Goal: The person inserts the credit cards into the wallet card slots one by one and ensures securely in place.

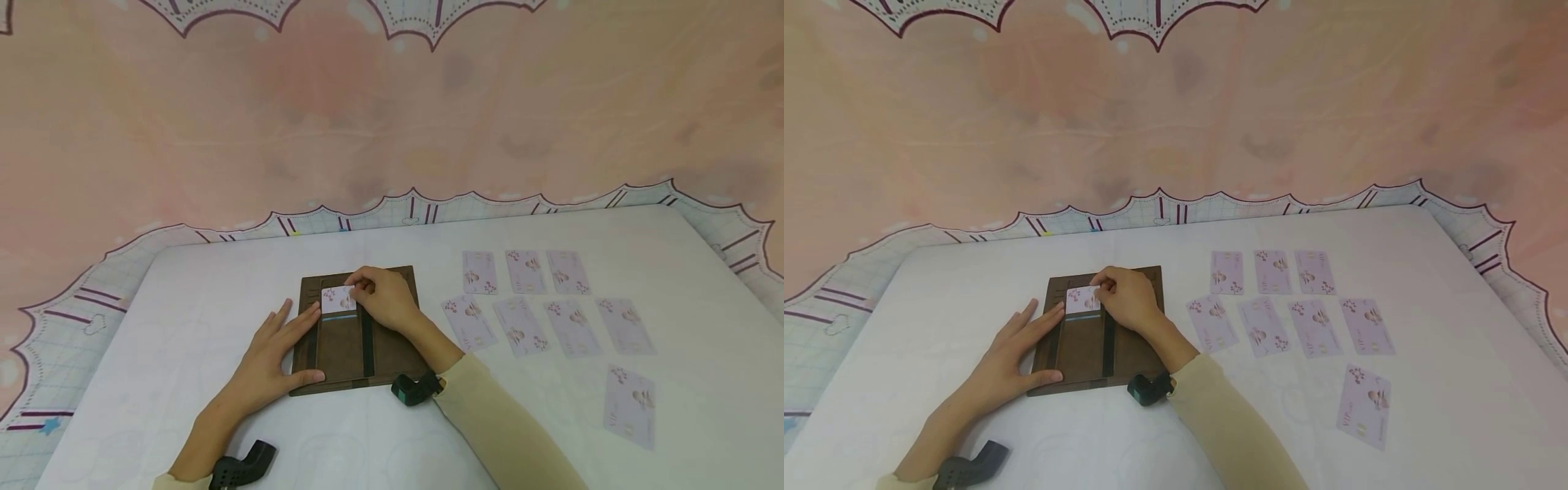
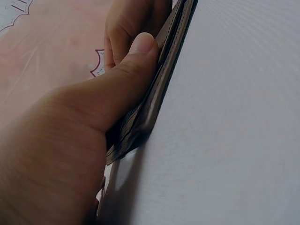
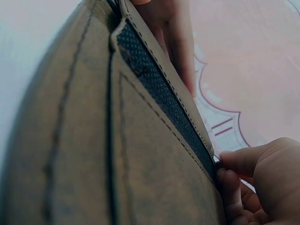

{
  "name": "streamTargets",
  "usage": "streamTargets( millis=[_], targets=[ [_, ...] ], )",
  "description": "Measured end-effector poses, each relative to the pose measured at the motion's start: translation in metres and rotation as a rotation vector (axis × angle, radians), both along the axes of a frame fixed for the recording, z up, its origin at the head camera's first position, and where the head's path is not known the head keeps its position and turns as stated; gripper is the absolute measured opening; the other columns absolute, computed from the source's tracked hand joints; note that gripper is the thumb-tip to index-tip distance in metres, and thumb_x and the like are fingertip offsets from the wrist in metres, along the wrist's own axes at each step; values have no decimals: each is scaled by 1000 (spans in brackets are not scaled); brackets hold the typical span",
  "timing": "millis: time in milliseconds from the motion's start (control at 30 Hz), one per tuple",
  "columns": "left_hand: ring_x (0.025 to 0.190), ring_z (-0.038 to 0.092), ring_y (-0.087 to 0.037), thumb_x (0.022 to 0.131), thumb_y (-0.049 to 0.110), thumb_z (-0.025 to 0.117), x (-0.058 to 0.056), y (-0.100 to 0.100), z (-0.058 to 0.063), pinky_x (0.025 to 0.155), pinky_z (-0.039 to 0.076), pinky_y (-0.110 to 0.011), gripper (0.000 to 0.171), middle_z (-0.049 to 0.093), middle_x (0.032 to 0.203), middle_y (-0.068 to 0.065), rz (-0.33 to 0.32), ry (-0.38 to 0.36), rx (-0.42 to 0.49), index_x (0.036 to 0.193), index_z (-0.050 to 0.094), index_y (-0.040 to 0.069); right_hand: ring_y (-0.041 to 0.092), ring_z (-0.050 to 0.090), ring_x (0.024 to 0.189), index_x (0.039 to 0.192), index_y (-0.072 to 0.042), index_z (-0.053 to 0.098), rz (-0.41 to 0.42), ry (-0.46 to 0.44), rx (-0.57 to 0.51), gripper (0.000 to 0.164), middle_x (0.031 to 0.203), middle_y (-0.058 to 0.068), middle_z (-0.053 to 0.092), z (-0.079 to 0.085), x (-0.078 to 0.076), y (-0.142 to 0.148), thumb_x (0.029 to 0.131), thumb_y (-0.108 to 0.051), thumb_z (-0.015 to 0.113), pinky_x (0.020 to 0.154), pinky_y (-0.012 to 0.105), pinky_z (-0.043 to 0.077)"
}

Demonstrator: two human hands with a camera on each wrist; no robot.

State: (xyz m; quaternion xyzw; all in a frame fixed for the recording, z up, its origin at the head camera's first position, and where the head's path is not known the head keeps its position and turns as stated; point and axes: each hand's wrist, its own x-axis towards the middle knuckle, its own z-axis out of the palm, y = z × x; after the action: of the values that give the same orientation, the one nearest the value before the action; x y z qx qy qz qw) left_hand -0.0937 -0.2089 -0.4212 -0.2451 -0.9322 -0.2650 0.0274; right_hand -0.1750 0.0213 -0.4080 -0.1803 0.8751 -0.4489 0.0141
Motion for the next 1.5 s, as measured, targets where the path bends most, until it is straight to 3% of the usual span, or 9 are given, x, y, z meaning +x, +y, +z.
streamTargets(
  millis=[200,433,867,1500],
  targets=[
    [143,12,-38,72,45,81,0,0,0,114,7,-55,93,38,150,-5,0,6,-4,149,36,20,9,55,72,100,-12,71,26,5,-1,11,82,-4,63,1,1,1,92,-18,64,64,22,46],
    [143,12,-37,72,46,80,1,0,-1,114,7,-55,93,37,150,-4,3,10,-11,150,35,21,9,54,72,98,-13,72,34,15,5,19,82,-5,62,0,2,1,93,-30,64,64,23,46],
    [143,12,-38,73,46,80,1,0,-1,114,7,-56,92,37,151,-3,-4,11,-3,150,35,21,10,50,67,88,-14,74,51,71,45,20,74,-6,57,-1,1,1,94,-29,63,61,23,42],
    [143,10,-37,73,46,79,2,0,-1,113,6,-56,94,36,151,-3,5,-6,-2,150,33,22,10,52,70,77,-16,71,69,66,38,24,78,-6,58,-2,2,2,94,-31,62,64,25,44]
  ],
)
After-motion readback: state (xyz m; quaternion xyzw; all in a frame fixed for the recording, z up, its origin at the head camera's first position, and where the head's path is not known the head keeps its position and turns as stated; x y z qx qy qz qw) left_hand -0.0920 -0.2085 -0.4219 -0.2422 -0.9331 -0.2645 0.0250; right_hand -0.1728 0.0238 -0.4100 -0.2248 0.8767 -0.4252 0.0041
